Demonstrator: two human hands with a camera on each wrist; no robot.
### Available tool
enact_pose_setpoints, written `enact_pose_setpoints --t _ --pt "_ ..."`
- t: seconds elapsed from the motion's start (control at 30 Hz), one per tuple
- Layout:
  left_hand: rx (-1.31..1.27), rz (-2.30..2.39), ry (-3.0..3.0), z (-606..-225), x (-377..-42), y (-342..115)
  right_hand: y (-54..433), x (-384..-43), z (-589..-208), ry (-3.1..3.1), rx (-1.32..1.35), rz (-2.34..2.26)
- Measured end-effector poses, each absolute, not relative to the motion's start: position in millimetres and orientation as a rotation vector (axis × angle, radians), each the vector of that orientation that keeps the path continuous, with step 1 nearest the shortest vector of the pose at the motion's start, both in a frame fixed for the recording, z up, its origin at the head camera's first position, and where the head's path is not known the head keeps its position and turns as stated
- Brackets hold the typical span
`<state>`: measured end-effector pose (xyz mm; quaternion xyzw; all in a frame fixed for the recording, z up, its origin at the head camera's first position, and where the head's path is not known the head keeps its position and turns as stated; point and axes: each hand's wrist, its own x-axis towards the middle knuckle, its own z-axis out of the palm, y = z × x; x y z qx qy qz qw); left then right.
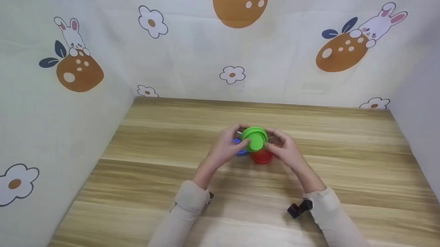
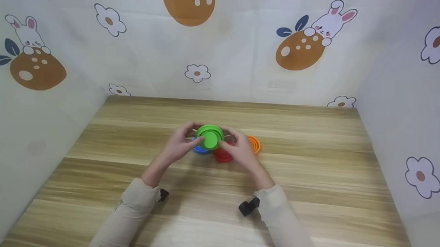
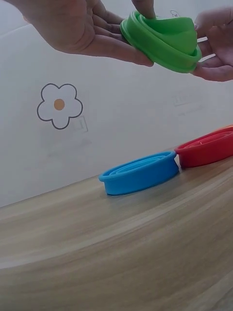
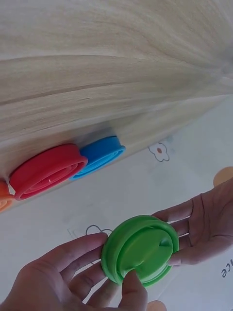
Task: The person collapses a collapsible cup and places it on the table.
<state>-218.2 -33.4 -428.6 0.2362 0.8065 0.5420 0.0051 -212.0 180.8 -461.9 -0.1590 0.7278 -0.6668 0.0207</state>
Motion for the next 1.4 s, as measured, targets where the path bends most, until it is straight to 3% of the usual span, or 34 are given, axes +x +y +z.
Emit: enact_pose_setpoints --t 0.37,0.83,1.4 --pt "0.702 1.738 2.538 -429 -216 -32 177 -208 -465 1.976 -0.469 -2.167" --pt "0.712 1.753 2.512 -434 -215 -28 167 -211 -469 2.257 -0.380 -2.191" --pt "0.666 1.709 2.526 -435 -215 -27 168 -210 -469 2.443 -0.453 -2.113"
